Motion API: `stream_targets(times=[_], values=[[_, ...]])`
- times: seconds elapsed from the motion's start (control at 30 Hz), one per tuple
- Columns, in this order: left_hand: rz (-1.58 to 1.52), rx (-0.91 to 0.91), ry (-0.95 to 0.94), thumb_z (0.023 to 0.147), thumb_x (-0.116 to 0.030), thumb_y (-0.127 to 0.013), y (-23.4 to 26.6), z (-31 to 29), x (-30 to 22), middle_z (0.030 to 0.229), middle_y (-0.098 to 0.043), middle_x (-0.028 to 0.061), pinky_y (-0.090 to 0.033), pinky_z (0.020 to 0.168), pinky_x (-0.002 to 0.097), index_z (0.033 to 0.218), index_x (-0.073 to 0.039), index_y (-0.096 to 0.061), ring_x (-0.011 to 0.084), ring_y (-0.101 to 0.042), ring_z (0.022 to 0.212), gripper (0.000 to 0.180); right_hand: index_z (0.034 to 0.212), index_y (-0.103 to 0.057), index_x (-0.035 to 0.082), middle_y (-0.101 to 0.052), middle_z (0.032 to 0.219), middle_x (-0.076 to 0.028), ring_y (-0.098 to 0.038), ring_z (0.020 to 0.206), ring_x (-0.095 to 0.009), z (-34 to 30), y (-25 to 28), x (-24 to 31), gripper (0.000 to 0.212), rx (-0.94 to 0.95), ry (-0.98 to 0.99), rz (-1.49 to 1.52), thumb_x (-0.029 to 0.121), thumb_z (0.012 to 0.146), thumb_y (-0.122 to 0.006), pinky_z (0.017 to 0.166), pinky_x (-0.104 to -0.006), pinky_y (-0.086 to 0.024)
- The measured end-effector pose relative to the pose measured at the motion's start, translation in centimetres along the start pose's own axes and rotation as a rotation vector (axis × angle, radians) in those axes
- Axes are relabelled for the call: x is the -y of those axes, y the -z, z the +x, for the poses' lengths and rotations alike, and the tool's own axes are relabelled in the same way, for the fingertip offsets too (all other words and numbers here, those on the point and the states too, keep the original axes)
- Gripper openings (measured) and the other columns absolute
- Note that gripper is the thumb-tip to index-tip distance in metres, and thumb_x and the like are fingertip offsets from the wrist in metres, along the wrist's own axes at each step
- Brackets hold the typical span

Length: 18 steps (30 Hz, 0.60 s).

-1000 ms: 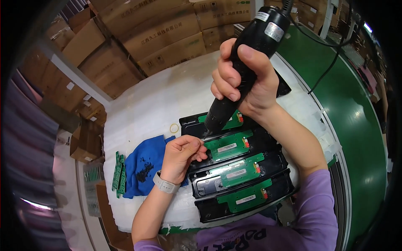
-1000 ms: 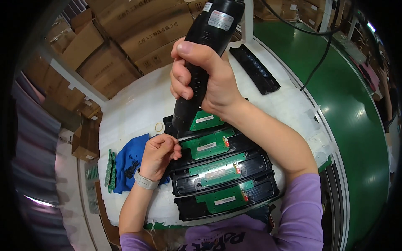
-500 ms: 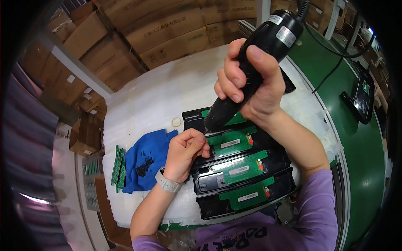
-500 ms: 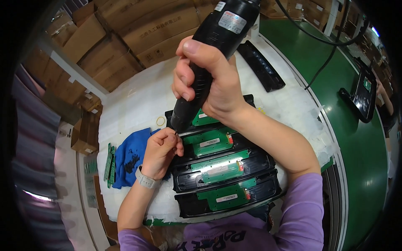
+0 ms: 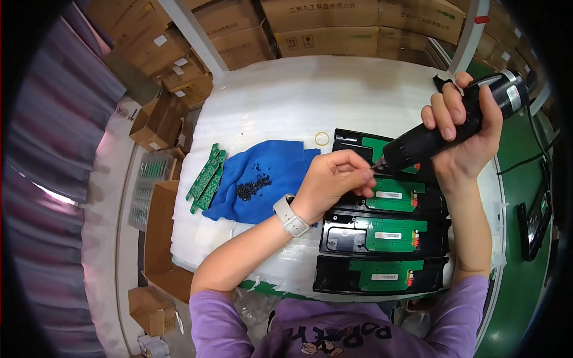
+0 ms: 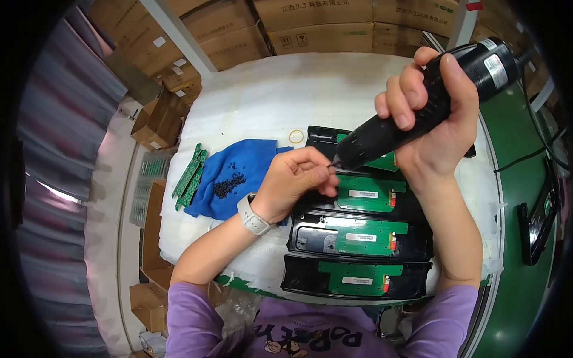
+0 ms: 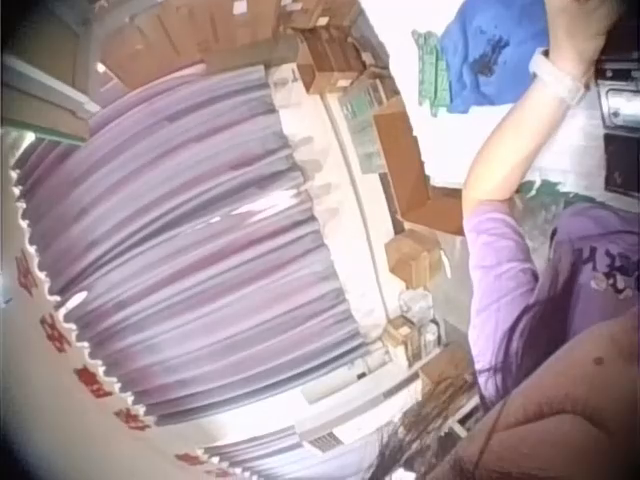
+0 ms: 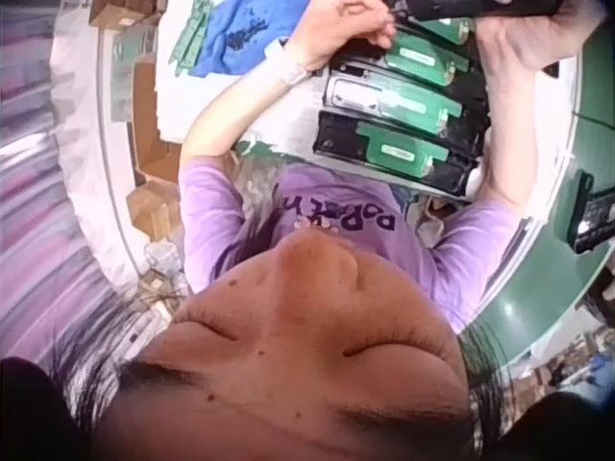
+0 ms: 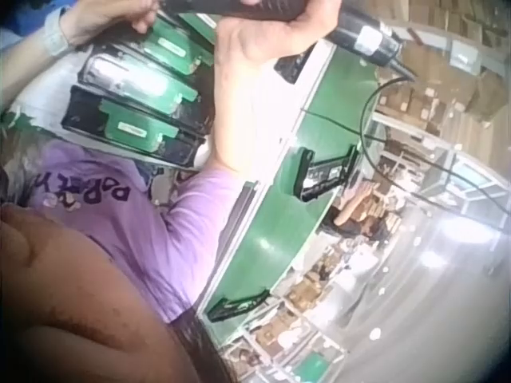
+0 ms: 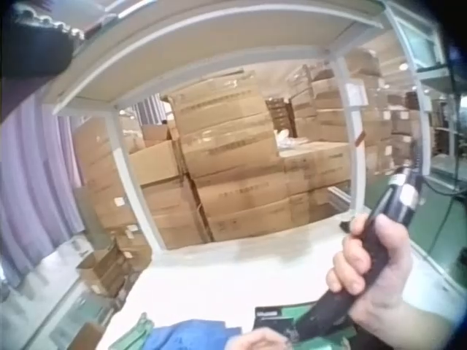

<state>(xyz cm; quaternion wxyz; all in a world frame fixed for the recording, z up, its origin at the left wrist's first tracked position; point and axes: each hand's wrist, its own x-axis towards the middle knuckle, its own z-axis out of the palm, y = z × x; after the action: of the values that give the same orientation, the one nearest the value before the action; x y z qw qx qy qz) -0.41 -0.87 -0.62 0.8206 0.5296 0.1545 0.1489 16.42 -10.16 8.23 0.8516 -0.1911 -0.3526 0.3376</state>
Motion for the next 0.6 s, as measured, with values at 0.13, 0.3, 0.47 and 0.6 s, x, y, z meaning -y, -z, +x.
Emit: stream_targets(times=[0.13, 0.3, 0.47, 0.6], values=[[0.550, 0.040, -0.320, 0.076, 0.001, -0.056, -0.2, -0.4, -1.8, 0.098, -0.058, 0.0072, -0.046, 0.072, 0.0233, 0.108, 0.000, -0.052, 0.0136, -0.056, 0.086, 0.032, 0.094, -0.045, 0.004, -0.038, 0.057, 0.003, -0.035, 0.042, -0.007, 0.5, 1.2, 1.6, 0.028, 0.066, -0.115, -0.131, 0.031, 0.088, -0.045, 0.049, -0.0237, -0.035], [1.662, -0.357, -0.538, 0.070, -0.015, -0.068, 4.6, -5.0, -3.9, 0.074, -0.056, 0.0116, -0.044, 0.063, 0.0344, 0.078, -0.002, -0.061, 0.0285, -0.053, 0.069, 0.017, 0.082, -0.054, 0.001, -0.047, 0.053, -0.002, -0.045, 0.039, -0.010, 0.4, 3.7, 1.5, 0.022, -0.012, -0.106, -0.449, 0.021, 0.077, -0.063, 0.039, -0.0230, -0.035], [1.639, -0.444, -0.338, 0.066, -0.006, -0.069, 6.7, -8.8, -3.2, 0.075, -0.055, 0.0120, -0.043, 0.065, 0.0340, 0.076, 0.002, -0.060, 0.0281, -0.052, 0.072, 0.016, 0.073, -0.054, 0.001, -0.048, 0.051, -0.003, -0.045, 0.039, -0.010, 1.2, 4.5, 1.1, 0.021, 0.022, -0.055, -0.530, 0.018, 0.075, -0.065, 0.038, -0.0224, -0.035], [1.520, -0.516, -0.313, 0.063, 0.000, -0.070, 7.3, -8.8, -2.3, 0.074, -0.054, 0.0121, -0.041, 0.063, 0.0337, 0.074, 0.004, -0.059, 0.0281, -0.050, 0.070, 0.016, 0.072, -0.054, 0.001, -0.047, 0.051, -0.003, -0.045, 0.039, -0.009, 0.9, 4.7, 0.5, 0.019, 0.031, -0.014, -0.521, 0.017, 0.076, -0.065, 0.038, -0.0221, -0.036]])
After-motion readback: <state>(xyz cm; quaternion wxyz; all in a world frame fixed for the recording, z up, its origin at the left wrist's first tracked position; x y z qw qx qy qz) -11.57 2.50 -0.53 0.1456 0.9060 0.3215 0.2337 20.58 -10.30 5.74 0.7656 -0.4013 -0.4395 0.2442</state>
